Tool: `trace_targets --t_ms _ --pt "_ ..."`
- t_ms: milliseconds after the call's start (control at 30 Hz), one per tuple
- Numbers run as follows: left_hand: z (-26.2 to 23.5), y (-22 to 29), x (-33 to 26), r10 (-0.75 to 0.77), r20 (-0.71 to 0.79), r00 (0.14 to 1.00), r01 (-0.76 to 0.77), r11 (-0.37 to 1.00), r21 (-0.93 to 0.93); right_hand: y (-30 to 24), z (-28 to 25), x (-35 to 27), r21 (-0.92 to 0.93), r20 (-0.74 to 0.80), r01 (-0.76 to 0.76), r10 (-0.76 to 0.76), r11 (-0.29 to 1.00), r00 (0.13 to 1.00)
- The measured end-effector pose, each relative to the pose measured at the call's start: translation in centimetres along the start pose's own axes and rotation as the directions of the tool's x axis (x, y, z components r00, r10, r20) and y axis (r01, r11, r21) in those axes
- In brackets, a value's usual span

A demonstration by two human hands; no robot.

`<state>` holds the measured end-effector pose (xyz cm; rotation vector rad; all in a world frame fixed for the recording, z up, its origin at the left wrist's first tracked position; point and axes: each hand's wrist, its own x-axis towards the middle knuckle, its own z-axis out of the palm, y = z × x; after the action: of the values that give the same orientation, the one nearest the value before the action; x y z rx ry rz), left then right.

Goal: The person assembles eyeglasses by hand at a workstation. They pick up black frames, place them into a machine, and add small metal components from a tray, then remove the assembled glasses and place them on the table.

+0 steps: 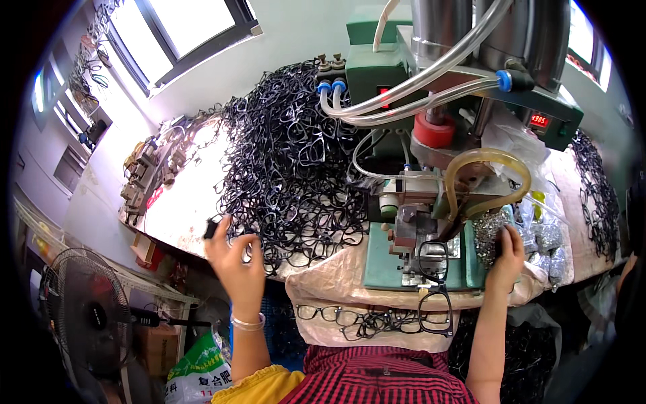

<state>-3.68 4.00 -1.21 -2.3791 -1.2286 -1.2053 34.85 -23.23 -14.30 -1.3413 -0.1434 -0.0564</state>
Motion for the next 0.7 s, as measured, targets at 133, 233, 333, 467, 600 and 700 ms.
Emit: trace_targets --t_ms 133,233,333,467,600,700 --pt "5.4 0.8 -1.8 0.005 0.211 0.977 -0.002 1.0 -0.013 -1.7 4.2 0.1 0.124 0.139 0.0 -0.017 0.992 0.99" --pt "11.3 -0.7 -3.7 -0.015 0.314 0.949 -0.028 0.991 0.132 -3.4 4.2 -1.1 -0.023 0.203 0.048 -0.042 0.999 0.978" --pt "12.4 -1.2 -4.3 -0.068 0.233 0.97 0.045 0.994 0.104 -3.0 0.5 -1.9 -0.346 0.17 0.173 -0.119 0.922 0.978" --pt "10.6 0.4 -3.2 -0.07 0.268 0.961 0.049 0.995 0.085 -4.4 -5.9 -3.9 -0.592 0.079 0.285 -0.298 0.753 0.951" --pt "12.2 -1.0 -4.5 0.045 0.27 0.962 -0.061 0.997 0.052 -8.0 -3.3 -5.8 -0.485 0.259 0.341 -0.241 0.805 0.935" --pt "9.2 2.1 -1.9 0.034 0.186 0.982 -0.024 0.998 -0.055 -11.7 2.5 -5.9 -0.293 0.521 0.509 -0.311 0.809 0.795"
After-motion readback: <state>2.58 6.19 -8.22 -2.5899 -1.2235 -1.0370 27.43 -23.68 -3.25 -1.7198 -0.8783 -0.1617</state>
